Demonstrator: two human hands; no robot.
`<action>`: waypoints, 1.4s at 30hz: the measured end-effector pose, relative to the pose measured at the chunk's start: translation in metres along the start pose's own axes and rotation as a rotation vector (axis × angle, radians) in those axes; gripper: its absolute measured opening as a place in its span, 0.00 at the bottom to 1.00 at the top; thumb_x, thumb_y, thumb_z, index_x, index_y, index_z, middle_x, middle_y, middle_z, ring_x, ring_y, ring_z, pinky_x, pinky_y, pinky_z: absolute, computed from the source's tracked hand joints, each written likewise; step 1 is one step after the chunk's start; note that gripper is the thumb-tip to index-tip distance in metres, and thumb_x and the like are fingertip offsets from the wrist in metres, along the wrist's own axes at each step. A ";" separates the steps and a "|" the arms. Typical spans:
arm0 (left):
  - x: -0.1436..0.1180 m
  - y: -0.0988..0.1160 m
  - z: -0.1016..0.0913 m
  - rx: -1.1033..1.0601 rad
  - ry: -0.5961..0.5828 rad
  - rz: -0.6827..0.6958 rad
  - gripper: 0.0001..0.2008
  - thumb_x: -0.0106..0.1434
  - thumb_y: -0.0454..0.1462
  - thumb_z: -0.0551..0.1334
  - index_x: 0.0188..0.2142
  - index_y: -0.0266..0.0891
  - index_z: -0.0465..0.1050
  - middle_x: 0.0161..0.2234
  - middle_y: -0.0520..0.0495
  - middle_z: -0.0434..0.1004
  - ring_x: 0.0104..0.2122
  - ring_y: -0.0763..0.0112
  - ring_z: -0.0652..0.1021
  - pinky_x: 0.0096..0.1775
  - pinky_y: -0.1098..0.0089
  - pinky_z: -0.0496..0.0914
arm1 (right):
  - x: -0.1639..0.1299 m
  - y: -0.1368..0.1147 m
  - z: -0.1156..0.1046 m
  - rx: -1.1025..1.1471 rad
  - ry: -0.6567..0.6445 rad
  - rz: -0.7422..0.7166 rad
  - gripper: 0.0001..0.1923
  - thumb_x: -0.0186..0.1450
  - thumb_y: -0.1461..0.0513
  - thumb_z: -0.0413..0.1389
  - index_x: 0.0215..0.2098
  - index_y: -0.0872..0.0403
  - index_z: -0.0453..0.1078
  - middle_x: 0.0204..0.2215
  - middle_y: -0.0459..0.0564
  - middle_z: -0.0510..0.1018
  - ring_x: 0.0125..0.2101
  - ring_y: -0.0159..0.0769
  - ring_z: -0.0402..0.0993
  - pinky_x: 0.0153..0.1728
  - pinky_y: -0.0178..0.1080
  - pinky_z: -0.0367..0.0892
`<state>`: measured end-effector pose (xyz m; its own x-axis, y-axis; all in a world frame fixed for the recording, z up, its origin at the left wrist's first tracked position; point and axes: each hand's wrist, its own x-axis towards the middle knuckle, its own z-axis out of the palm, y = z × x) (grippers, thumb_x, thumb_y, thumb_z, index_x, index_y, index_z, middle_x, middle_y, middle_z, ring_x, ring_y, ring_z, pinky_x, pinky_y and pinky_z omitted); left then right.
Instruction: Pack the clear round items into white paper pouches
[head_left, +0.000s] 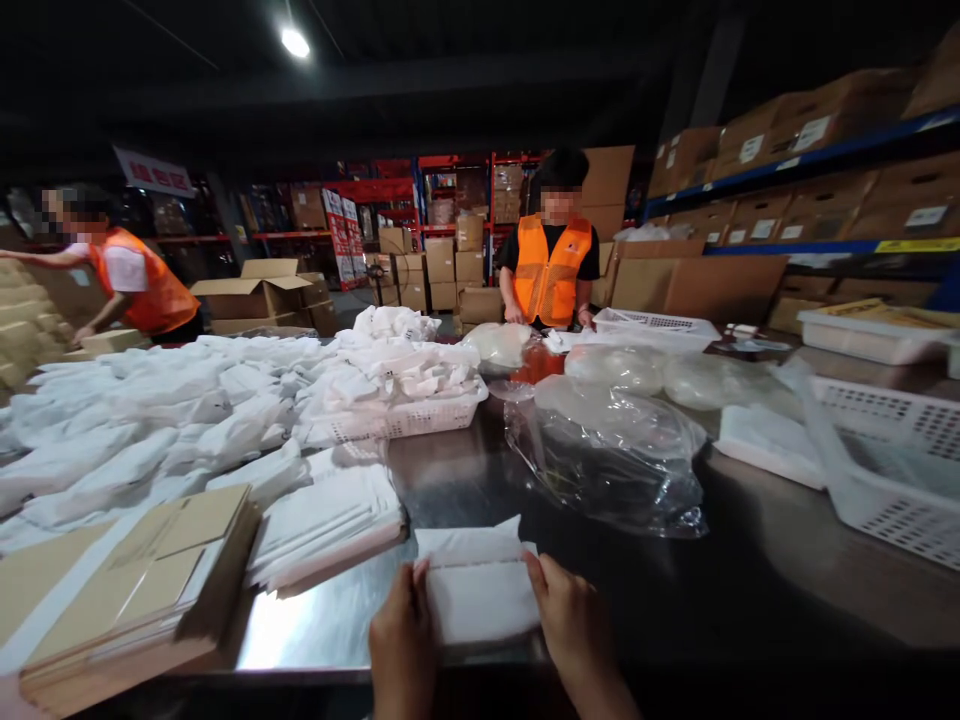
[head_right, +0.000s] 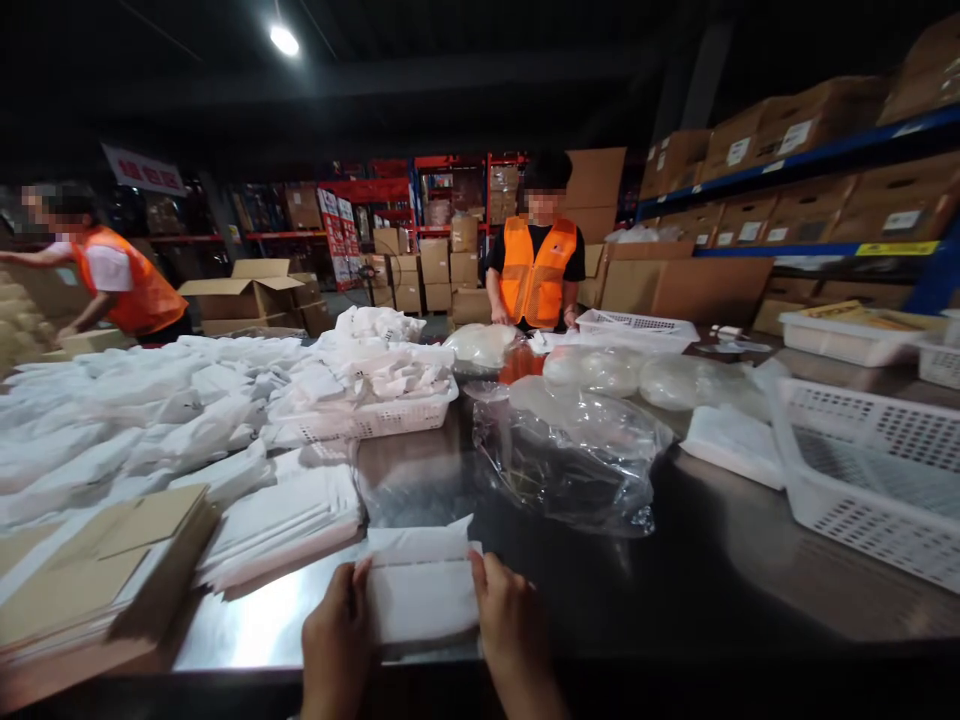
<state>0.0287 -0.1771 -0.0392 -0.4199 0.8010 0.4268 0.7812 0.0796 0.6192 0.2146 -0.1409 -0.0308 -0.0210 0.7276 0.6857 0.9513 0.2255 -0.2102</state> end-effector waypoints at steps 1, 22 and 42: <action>0.001 -0.003 0.001 0.032 0.000 0.001 0.15 0.71 0.39 0.46 0.33 0.43 0.67 0.22 0.49 0.74 0.22 0.63 0.76 0.23 0.71 0.59 | 0.000 0.000 0.000 -0.014 0.007 -0.025 0.39 0.74 0.49 0.27 0.18 0.52 0.69 0.12 0.50 0.73 0.13 0.35 0.71 0.16 0.38 0.47; 0.020 0.026 -0.028 0.299 -0.349 -0.127 0.16 0.72 0.38 0.45 0.34 0.40 0.67 0.28 0.44 0.77 0.29 0.59 0.79 0.26 0.69 0.59 | -0.004 0.002 0.003 -0.020 0.029 -0.037 0.40 0.73 0.48 0.28 0.17 0.52 0.69 0.11 0.51 0.71 0.12 0.34 0.68 0.18 0.37 0.46; 0.008 0.003 0.057 -0.110 -0.184 0.475 0.27 0.64 0.26 0.47 0.62 0.35 0.59 0.65 0.33 0.52 0.63 0.54 0.59 0.57 0.52 0.66 | 0.016 -0.008 0.043 0.039 -0.200 -0.173 0.25 0.65 0.64 0.47 0.59 0.64 0.63 0.58 0.66 0.66 0.55 0.53 0.66 0.50 0.51 0.70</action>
<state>0.0543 -0.1366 -0.0719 0.0647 0.8256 0.5605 0.8086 -0.3725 0.4555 0.1938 -0.1032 -0.0482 -0.2467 0.7884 0.5636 0.9156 0.3802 -0.1310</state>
